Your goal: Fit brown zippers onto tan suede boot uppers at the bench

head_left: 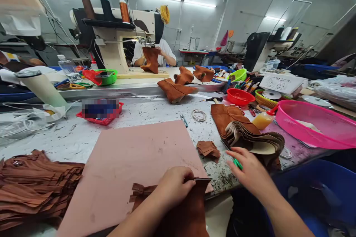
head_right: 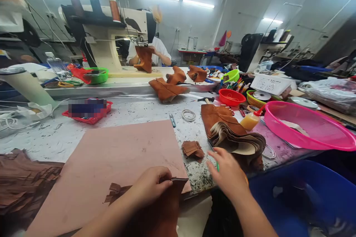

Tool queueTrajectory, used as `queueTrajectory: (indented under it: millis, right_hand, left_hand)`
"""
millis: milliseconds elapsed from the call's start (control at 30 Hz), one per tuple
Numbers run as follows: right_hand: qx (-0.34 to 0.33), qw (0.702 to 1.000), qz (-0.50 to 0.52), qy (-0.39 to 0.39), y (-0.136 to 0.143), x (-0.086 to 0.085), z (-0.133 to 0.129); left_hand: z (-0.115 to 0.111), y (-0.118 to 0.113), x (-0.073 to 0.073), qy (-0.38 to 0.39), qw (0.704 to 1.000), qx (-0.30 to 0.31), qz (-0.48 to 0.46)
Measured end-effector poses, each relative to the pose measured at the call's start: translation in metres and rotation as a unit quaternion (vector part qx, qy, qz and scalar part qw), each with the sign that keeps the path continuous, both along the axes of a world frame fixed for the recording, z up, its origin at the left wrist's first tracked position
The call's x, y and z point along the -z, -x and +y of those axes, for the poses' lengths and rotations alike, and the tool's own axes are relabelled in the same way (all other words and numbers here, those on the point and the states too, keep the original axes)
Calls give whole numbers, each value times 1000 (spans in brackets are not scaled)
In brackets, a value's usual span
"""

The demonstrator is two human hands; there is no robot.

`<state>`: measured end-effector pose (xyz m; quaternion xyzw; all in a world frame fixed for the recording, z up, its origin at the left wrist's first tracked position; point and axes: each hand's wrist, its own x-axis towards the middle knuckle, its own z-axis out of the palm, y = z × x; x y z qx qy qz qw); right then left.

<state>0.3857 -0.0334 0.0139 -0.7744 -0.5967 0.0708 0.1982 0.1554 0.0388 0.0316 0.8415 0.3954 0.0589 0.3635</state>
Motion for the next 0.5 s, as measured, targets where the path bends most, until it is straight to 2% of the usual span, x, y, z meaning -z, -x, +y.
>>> queueTrajectory:
  millis: [33, 67, 100, 167, 200, 333, 500]
  right_hand:
    - [-78, 992, 92, -24, 16, -4, 1]
    - [-150, 971, 184, -30, 33, -7, 1]
    - [-192, 948, 252, -33, 49, -8, 2]
    - [-197, 924, 322, -61, 72, -7, 3]
    - [-184, 922, 332, -82, 79, -5, 4]
    - [-180, 932, 277, -151, 83, -2, 6]
    - [-205, 949, 98, -217, 78, -11, 7]
  left_hand:
    - [-1, 0, -1, 10, 1000, 2, -15]
    - [-2, 0, -2, 18, 999, 2, -30]
    - [-3, 0, -3, 26, 999, 2, -45]
    - [-2, 0, -2, 38, 997, -4, -71]
    - [-2, 0, -2, 42, 996, -8, -81]
    - [-2, 0, 2, 44, 993, -21, -104]
    - [-7, -2, 2, 26, 993, -36, -111]
